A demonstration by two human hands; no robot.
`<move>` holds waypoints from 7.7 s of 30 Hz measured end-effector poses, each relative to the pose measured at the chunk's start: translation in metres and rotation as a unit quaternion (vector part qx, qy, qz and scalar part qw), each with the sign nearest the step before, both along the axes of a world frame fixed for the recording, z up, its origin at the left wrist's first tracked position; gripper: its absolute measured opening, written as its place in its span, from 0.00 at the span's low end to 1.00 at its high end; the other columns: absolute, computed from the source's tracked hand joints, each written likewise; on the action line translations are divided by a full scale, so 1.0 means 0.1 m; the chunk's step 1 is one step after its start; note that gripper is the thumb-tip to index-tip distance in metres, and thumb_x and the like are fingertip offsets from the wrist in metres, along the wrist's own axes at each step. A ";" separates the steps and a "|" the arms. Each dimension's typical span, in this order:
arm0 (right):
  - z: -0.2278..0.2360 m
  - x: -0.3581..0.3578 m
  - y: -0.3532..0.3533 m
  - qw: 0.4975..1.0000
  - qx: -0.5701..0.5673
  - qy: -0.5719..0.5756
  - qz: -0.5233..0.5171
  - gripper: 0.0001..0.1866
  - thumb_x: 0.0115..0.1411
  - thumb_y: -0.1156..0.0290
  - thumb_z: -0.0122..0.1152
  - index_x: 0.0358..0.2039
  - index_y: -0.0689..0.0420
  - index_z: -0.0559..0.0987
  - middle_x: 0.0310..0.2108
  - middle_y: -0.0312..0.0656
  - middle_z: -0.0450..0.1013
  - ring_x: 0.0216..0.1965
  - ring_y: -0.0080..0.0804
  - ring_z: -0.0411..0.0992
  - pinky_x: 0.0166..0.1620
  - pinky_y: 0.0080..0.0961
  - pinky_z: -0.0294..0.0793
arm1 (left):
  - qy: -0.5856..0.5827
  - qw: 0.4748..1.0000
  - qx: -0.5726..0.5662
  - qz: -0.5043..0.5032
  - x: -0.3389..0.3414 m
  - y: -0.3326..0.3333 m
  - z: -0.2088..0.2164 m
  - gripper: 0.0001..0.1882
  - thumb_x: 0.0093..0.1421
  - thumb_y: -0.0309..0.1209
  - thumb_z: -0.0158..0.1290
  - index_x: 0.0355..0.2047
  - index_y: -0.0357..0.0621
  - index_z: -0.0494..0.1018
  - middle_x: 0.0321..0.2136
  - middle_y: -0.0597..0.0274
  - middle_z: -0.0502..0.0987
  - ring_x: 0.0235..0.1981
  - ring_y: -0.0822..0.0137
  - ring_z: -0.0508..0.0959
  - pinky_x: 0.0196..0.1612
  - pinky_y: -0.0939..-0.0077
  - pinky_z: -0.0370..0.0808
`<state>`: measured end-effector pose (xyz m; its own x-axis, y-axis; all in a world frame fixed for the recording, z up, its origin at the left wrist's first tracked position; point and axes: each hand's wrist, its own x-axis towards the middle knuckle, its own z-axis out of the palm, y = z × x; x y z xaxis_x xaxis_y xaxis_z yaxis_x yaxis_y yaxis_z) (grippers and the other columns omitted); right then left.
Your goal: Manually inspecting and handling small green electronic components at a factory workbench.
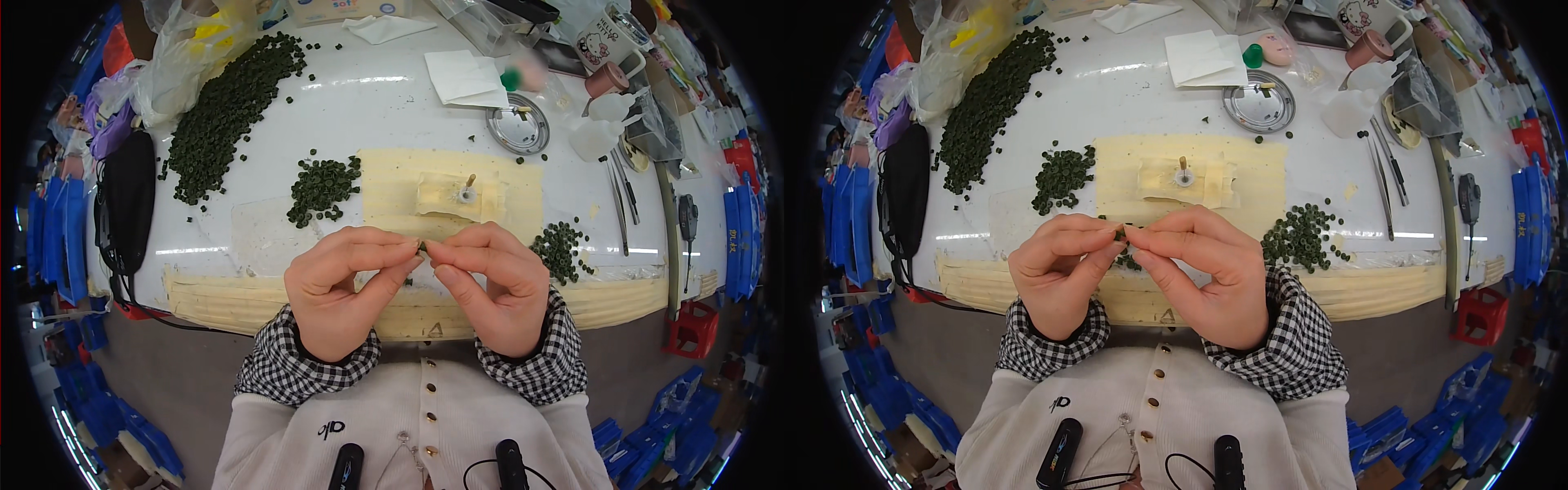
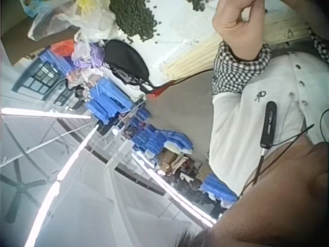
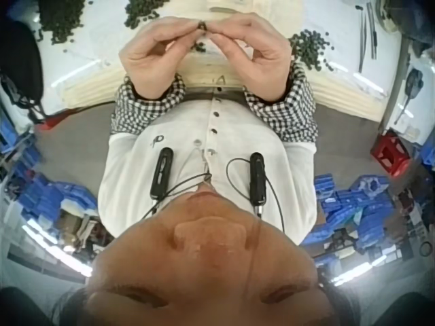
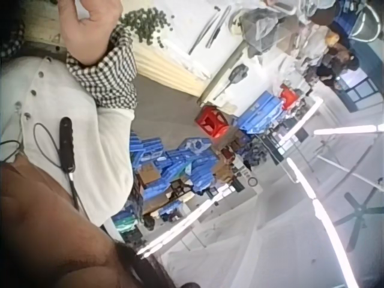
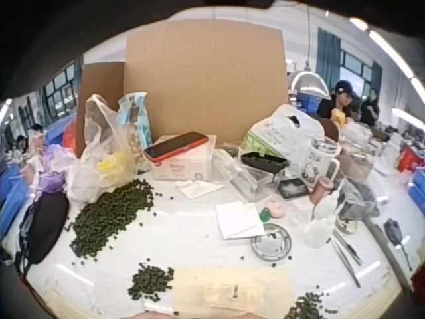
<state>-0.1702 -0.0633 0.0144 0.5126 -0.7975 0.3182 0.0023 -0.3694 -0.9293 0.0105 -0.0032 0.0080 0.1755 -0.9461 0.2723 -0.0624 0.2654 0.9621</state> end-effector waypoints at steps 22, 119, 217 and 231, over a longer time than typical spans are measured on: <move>0.02 -0.01 0.00 1.000 0.013 0.003 0.028 0.14 0.56 0.83 0.63 0.44 0.63 0.82 0.35 0.44 0.76 0.35 0.27 0.74 0.38 0.19 0.73 | -0.084 0.995 -0.036 0.038 -0.03 0.04 0.01 0.26 0.55 0.12 0.57 0.55 0.34 0.69 0.38 0.53 0.82 0.42 0.69 0.82 0.49 0.77 0.76; -0.08 0.07 0.04 0.992 -0.101 -0.006 -0.073 0.10 0.58 0.82 0.60 0.41 0.65 0.81 0.34 0.44 0.76 0.32 0.26 0.75 0.36 0.18 0.74 | -0.054 0.997 -0.039 0.038 -0.06 -0.12 -0.09 0.06 0.56 0.18 0.59 0.35 0.33 0.79 0.30 0.58 0.80 0.32 0.72 0.79 0.37 0.81 0.76; 0.30 -0.03 -0.51 0.932 -0.248 0.234 -0.120 0.07 0.50 0.79 0.68 0.31 0.62 0.81 0.27 0.42 0.72 0.29 0.35 0.71 0.33 0.26 0.71 | -0.058 0.991 0.016 -0.117 0.39 -0.46 0.14 0.08 0.57 0.17 0.58 0.39 0.33 0.79 0.33 0.56 0.80 0.33 0.72 0.78 0.37 0.81 0.75; 0.26 0.10 -0.31 0.988 -0.143 -0.011 -0.055 0.04 0.63 0.80 0.55 0.38 0.65 0.74 0.35 0.46 0.75 0.32 0.32 0.76 0.36 0.22 0.76 | -0.180 0.975 -0.060 -0.115 0.36 -0.47 0.19 0.10 0.54 0.16 0.59 0.37 0.37 0.80 0.30 0.56 0.81 0.32 0.66 0.80 0.37 0.76 0.75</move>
<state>-0.1606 -0.0942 0.0402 0.4188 -0.7237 0.5485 -0.0333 -0.6159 -0.7871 0.0462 -0.0501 0.0268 -0.1654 -0.9065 0.3884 -0.3153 0.4217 0.8501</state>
